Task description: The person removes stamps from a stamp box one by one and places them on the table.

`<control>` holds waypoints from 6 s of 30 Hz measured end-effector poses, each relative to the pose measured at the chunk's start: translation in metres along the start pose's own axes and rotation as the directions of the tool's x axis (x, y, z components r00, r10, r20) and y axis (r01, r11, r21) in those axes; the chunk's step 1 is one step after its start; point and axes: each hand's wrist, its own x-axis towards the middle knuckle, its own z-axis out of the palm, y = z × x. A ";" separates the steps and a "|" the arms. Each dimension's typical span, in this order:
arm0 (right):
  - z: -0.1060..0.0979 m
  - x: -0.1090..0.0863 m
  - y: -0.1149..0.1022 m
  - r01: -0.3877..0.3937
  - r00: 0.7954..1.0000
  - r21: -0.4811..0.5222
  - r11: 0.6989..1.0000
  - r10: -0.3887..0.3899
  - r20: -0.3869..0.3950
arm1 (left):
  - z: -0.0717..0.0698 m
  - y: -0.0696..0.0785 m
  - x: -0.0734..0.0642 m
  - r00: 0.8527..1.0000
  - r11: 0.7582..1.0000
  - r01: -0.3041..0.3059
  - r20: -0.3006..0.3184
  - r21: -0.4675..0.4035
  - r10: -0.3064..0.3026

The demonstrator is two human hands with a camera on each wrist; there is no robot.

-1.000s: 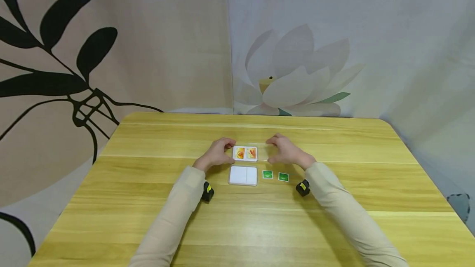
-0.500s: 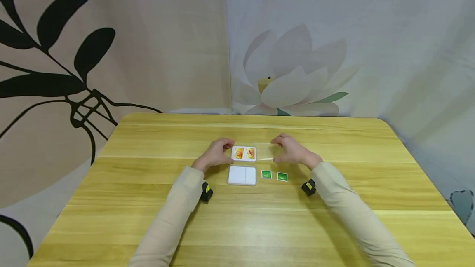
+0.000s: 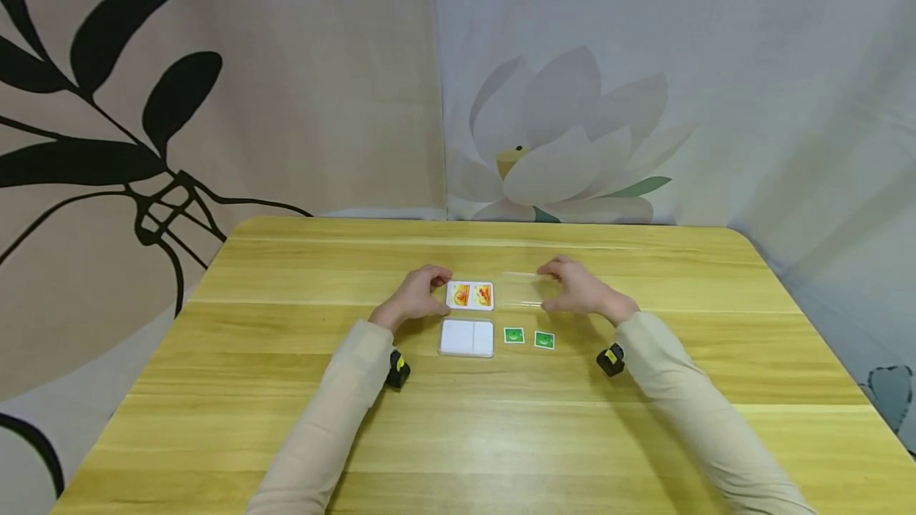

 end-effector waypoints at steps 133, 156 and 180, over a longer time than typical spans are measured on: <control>-0.004 -0.012 0.016 0.108 0.980 0.034 0.994 -0.100 -0.170 | 0.003 0.000 0.001 1.000 1.000 -0.004 0.006 0.013 0.004; 0.016 0.022 -0.019 0.145 0.981 0.058 0.988 -0.136 -0.139 | 0.005 -0.001 0.004 1.000 0.999 -0.003 -0.012 0.035 0.004; 0.035 0.047 -0.037 0.064 0.994 0.062 0.996 -0.058 -0.095 | 0.005 0.000 0.004 1.000 0.999 -0.008 -0.016 0.039 0.009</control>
